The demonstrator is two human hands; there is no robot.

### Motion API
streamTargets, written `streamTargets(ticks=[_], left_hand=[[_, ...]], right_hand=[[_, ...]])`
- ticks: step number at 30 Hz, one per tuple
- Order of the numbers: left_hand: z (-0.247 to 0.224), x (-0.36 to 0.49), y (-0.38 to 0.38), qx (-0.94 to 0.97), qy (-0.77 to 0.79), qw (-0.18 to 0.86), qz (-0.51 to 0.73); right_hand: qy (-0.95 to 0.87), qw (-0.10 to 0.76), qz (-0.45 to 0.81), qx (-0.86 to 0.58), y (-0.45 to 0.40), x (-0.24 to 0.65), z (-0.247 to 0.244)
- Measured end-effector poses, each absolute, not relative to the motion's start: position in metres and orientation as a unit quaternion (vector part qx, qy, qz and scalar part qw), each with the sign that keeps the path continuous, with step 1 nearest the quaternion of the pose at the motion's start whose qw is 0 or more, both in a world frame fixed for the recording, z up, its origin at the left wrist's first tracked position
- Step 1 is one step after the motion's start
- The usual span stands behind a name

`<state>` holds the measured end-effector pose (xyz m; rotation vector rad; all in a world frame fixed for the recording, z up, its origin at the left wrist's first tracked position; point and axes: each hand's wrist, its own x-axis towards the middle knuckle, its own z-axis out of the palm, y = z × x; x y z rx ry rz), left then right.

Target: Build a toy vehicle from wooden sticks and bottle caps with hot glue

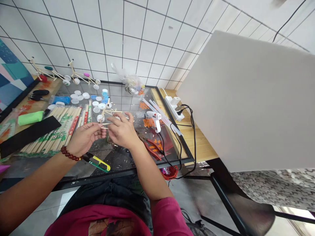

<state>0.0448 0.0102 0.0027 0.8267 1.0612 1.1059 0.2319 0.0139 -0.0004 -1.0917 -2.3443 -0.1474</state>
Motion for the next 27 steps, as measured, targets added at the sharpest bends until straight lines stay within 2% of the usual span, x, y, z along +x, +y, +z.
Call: streamTargets(ticks=[27], left_hand=[[0.003,0.0469,0.0094,0.354,0.462,0.634,0.509]], right_hand=[[-0.839,0.302,-0.066,-0.447,0.0171,0.2319,-0.0053]])
